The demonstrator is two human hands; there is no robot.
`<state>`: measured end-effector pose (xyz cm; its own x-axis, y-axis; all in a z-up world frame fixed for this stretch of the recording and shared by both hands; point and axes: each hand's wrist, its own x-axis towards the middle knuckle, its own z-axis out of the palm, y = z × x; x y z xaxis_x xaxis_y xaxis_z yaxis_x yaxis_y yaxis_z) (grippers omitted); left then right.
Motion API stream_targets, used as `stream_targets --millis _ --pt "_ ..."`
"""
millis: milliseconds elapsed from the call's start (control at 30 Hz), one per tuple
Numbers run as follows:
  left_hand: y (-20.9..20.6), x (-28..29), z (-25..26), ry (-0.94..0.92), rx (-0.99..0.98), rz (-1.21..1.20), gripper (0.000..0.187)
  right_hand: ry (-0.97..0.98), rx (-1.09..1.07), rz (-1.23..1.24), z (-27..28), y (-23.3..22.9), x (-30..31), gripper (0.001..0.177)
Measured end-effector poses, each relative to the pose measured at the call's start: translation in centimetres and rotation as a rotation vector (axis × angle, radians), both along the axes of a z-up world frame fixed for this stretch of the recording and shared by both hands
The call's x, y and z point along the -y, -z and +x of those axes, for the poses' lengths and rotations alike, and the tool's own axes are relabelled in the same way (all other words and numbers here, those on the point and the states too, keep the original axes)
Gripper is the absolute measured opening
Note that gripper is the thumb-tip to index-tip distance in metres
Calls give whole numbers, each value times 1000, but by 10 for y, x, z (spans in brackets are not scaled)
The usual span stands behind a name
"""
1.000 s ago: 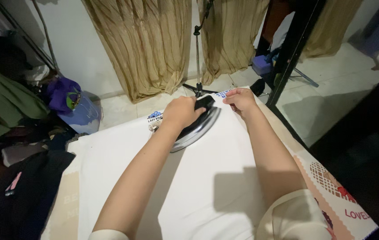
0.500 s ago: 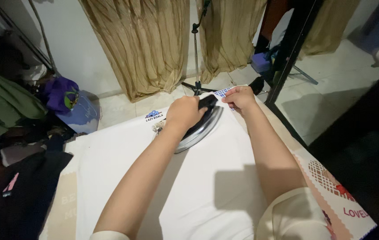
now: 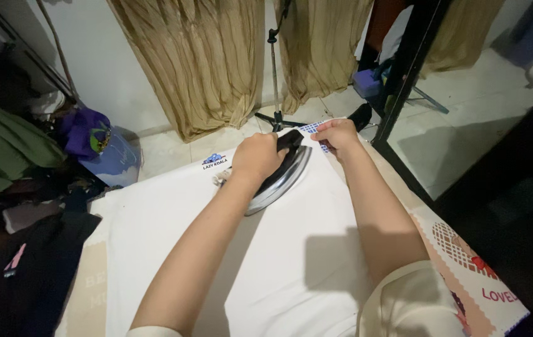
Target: The person irons a white t-shirt on a bed used as an ironing surface. They repeatedly smooth the fabric with an iron, adjust the shirt's position, and lift it to check the result before continuing to iron different sections.
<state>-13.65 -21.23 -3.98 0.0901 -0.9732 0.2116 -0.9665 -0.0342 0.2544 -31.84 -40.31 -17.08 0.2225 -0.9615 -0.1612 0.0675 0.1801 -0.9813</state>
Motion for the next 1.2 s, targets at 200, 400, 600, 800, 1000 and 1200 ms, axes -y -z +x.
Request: stream_targets --millis 200,400,600,800,1000,1200 --pt "-13 -14 10 165 37 73 38 47 -61 11 -2 -10 -6 26" --pt "5 -7 -4 -157 -18 -35 34 28 -18 1 -3 -4 -4 25" --pt "-4 -9 7 23 54 9 34 26 -12 13 -3 1 1 25" --pt "-12 -17 12 130 80 44 36 21 17 3 -4 2 2 27" --pt "6 -8 5 -108 -3 -43 31 17 22 -9 -4 3 1 25" --pt "-16 -23 21 259 56 31 39 55 -48 28 -3 -11 -7 27"
